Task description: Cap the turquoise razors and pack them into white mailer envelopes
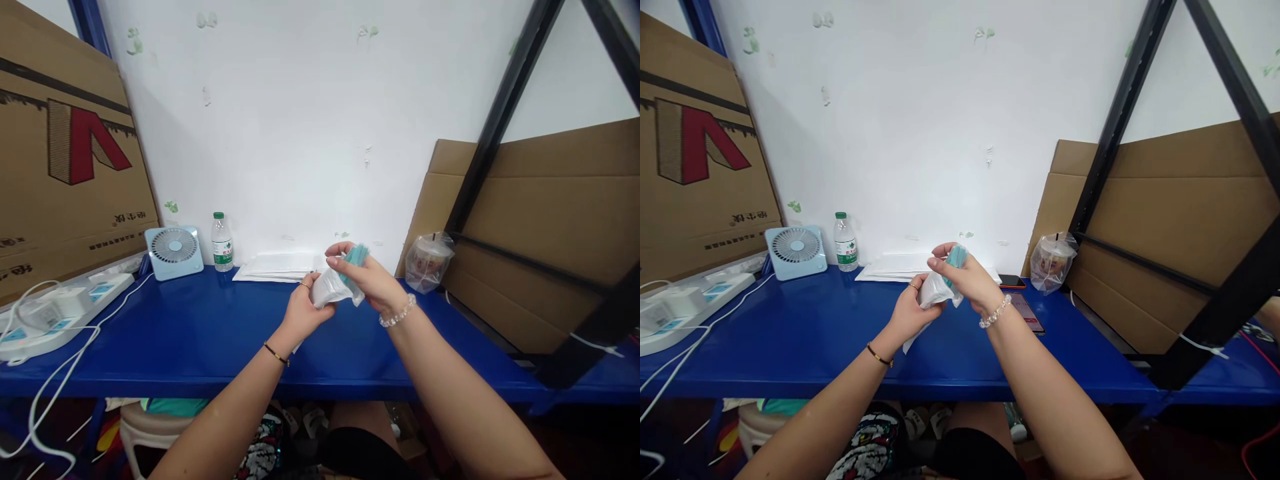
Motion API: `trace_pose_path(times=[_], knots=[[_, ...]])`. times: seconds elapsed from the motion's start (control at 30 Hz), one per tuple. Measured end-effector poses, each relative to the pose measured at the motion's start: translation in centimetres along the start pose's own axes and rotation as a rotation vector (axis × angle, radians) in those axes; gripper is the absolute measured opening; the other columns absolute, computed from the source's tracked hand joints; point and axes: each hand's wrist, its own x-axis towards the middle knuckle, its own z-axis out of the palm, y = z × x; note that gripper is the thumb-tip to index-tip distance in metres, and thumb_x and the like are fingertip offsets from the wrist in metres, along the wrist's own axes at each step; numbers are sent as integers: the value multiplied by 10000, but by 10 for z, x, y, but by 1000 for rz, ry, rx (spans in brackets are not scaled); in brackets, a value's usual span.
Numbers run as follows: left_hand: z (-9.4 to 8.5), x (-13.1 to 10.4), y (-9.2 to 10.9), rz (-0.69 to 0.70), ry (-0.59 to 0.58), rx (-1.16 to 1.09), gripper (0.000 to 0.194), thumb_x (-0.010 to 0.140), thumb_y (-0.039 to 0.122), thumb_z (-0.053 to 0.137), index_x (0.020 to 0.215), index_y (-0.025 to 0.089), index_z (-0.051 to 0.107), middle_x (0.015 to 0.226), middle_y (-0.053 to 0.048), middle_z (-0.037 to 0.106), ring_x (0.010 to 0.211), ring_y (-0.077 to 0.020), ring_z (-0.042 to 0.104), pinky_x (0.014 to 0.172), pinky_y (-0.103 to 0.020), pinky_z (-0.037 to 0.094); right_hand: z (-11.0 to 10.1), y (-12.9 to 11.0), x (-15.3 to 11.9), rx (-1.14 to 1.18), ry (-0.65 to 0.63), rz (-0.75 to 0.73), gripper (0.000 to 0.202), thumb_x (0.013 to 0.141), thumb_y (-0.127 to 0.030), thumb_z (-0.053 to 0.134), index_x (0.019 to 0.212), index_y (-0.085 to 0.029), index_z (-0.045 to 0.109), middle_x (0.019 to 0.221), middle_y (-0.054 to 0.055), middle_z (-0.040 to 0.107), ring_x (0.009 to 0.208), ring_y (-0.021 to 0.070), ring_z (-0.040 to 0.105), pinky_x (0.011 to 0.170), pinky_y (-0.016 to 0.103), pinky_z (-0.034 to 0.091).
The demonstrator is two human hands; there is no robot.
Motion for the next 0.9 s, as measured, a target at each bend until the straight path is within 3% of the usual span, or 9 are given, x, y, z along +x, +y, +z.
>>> trace_pose_path(times=[0.17,0.33,0.43,0.5,0.57,0.67,0.77,0.83,0.9], knots=[[-8,4,4,-27,-32,-134,472,630,271,696,1046,187,490,920,-28,617,807,-196,585,718,-292,452,8,-19,13,-101,-47,-64,392,672,-385,701,990,-199,567,1053,55,548,799,146,542,629,258,445],[-12,4,1,-43,-54,-217,493,642,293,707,1069,182,485,984,-53,614,864,-215,584,758,-311,456,12,-23,20,-138,-18,-60,400,676,-395,690,996,-188,569,1058,62,550,729,127,539,590,255,439],[-16,5,-3,-51,-67,-278,525,653,296,706,1113,184,480,1018,-58,611,892,-213,579,778,-311,451,5,-22,22,-121,-31,-95,381,709,-405,659,1013,-192,574,1070,67,564,818,151,558,669,275,452],[-21,5,-8,-69,-101,-368,539,671,301,695,1152,187,479,1058,-66,605,917,-212,576,795,-311,446,-4,-20,23,-105,-128,-168,395,713,-406,655,1046,-208,578,1116,62,558,963,177,537,774,293,444],[-27,5,-13,-113,-198,-485,527,690,337,679,1158,173,502,1071,-85,611,937,-224,578,811,-323,446,-12,-15,25,-120,-307,-200,472,650,-375,715,1074,-216,580,1143,55,552,1040,197,508,829,308,430],[-34,5,-17,-186,-339,-618,519,676,428,676,1093,140,567,1017,-106,642,931,-258,591,802,-351,459,-17,-4,28,-206,-448,-151,424,618,-336,742,996,-191,617,971,45,608,905,200,553,756,320,453],[-35,4,-14,-187,-226,-615,500,677,436,682,1072,147,583,1014,-97,653,937,-263,596,811,-358,465,-14,4,29,-321,-259,-217,305,742,-354,641,1005,-201,616,869,31,606,819,182,554,719,318,446],[-33,3,-9,-158,-122,-546,440,713,413,664,1058,149,594,1021,-90,656,945,-254,595,829,-355,461,-10,6,28,-438,-85,-357,361,770,-338,620,1116,-247,573,982,42,590,882,190,541,762,333,433],[-32,2,-4,-124,-85,-471,384,747,405,635,1033,150,613,1016,-82,659,935,-242,597,828,-344,459,-8,4,25,-600,-13,-491,383,751,-336,646,1123,-281,580,1099,53,556,946,210,519,808,358,411]])
